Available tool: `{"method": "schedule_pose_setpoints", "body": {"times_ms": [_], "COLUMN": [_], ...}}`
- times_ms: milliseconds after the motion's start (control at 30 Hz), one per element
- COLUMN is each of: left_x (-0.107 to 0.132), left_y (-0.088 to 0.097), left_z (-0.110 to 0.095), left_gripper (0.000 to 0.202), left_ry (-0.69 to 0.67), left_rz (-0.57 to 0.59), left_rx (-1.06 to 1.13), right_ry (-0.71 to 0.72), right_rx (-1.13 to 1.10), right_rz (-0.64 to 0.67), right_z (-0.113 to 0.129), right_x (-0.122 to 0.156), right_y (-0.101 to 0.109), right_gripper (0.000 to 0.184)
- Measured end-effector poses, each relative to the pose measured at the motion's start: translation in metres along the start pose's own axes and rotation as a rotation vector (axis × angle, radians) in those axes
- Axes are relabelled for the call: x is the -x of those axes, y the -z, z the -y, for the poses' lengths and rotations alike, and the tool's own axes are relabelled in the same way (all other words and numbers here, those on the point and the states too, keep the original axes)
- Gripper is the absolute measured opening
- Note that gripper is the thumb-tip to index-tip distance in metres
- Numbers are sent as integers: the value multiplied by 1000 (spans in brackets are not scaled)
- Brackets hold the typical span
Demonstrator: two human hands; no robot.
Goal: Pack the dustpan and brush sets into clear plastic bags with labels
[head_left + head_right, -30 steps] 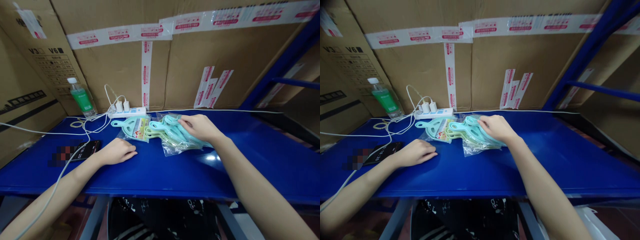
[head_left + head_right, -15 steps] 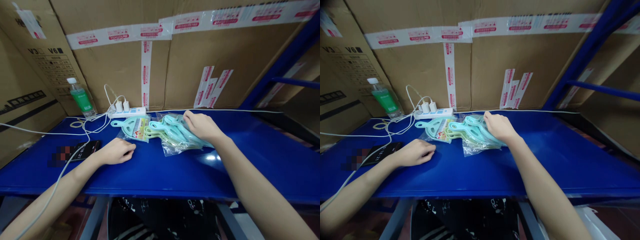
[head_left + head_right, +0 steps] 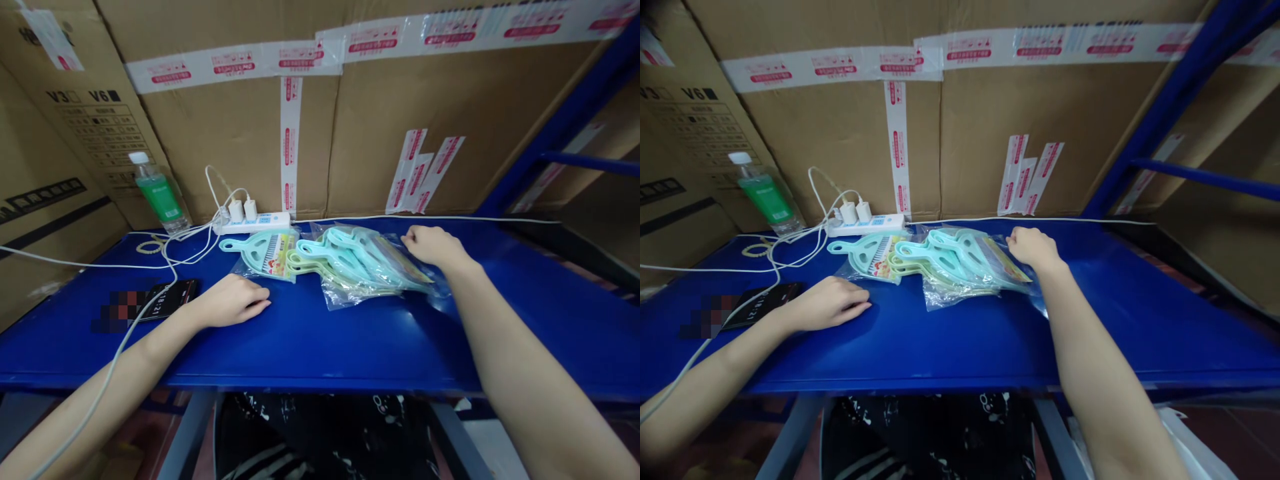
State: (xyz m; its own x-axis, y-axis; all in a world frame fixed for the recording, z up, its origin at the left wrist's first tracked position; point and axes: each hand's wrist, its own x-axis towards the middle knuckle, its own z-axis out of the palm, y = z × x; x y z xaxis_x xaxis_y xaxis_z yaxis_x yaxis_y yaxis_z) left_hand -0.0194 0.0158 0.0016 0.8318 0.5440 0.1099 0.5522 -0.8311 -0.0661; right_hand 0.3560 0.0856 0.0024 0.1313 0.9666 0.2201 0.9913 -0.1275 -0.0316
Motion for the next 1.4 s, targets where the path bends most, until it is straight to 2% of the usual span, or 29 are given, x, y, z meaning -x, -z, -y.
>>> {"method": "schedule_pose_setpoints", "body": {"times_ms": [133, 333, 767, 1033, 1400], "left_x": [0, 0, 0, 0, 0], "left_y": [0, 1, 1, 1, 0], "left_z": [0, 1, 1, 0, 1], "left_gripper": [34, 33, 34, 35, 34], "left_ry": [-3, -3, -5, 0, -1], "left_rz": [-7, -2, -7, -22, -6], "left_rx": [-2, 5, 4, 14, -2], "right_ry": [8, 64, 165, 174, 168], "right_rx": [-29, -68, -75, -85, -96], "right_rz": [132, 185, 204, 168, 195], "right_z": [-3, -1, -1, -1, 5], "right_x": [-6, -7, -8, -9, -5], "right_y": [-8, -9, -6, -7, -1], "right_gripper": [18, 17, 20, 33, 44]}}
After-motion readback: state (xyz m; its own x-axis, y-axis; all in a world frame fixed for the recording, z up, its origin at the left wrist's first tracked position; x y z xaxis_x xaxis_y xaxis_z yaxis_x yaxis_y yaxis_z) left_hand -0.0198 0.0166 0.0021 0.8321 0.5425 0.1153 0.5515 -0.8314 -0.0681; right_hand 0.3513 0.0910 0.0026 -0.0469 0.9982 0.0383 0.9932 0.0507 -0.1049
